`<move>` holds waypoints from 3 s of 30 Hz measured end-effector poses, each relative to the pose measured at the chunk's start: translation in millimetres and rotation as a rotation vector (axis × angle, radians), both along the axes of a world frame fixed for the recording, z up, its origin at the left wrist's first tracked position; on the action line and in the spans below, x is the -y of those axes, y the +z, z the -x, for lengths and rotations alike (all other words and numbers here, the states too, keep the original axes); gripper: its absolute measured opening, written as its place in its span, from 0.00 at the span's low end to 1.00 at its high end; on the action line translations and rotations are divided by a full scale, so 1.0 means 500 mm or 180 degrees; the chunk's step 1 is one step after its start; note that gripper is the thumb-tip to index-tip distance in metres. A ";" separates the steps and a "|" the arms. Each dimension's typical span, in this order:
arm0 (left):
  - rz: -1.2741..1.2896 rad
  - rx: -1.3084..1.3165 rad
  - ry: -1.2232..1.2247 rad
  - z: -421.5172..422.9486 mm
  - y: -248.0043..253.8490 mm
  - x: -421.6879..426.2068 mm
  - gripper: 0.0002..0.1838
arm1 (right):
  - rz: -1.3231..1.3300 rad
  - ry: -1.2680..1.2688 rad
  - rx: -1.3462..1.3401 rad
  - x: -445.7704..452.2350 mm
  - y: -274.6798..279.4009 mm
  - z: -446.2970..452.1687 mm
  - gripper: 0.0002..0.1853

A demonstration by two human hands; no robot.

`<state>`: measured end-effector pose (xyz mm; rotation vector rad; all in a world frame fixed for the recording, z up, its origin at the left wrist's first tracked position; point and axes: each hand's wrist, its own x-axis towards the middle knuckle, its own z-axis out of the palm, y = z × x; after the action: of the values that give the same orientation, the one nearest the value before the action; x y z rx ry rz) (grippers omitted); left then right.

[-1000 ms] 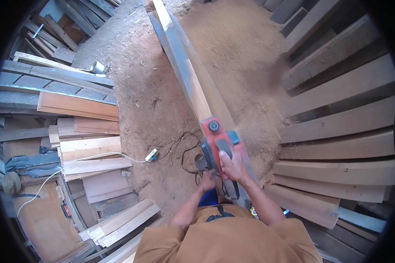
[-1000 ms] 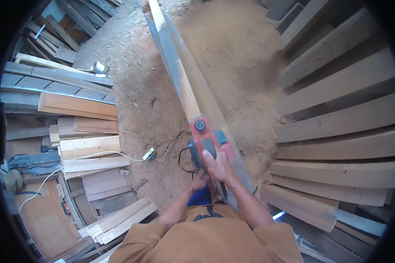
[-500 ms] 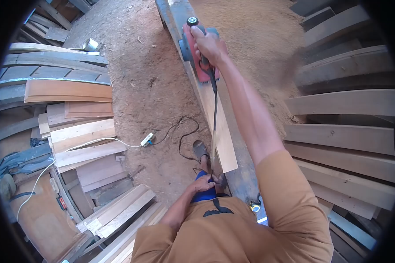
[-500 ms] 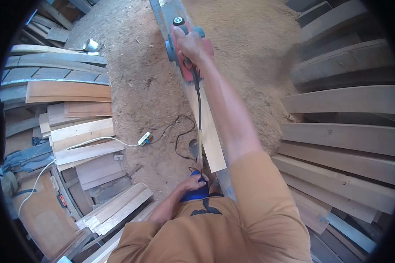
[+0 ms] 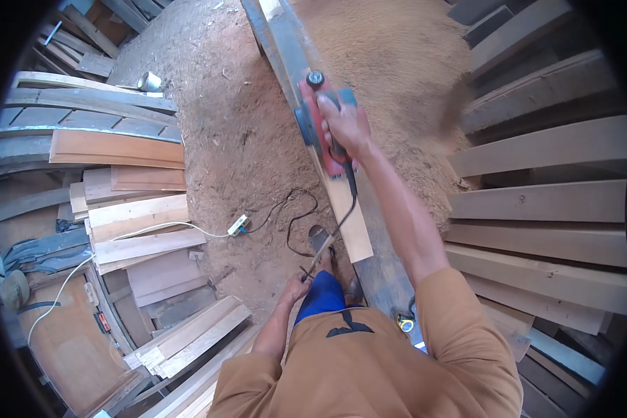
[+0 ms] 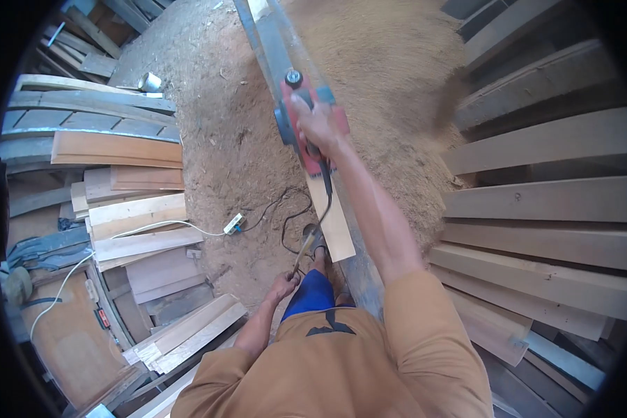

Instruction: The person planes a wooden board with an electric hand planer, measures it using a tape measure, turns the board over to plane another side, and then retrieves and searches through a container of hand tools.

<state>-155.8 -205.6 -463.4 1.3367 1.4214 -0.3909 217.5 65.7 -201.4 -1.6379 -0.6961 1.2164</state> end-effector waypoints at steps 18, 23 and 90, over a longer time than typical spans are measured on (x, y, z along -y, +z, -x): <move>-0.0668 -0.0091 -0.0137 0.043 0.013 0.106 0.19 | -0.0008 0.0170 0.0074 0.485 -0.048 0.097 0.26; -0.0481 -0.0006 0.0446 0.017 0.087 0.030 0.17 | 0.0051 0.0038 0.0116 0.165 -0.007 0.040 0.24; -0.0825 0.1257 -0.1697 -0.034 0.306 0.152 0.12 | -0.0210 -0.0716 -0.0367 0.496 -0.004 0.064 0.22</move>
<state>-138.9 -281.3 -310.5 1.8897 0.7944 -0.2685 185.6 -182.1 -203.4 -1.5333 -0.4616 1.1035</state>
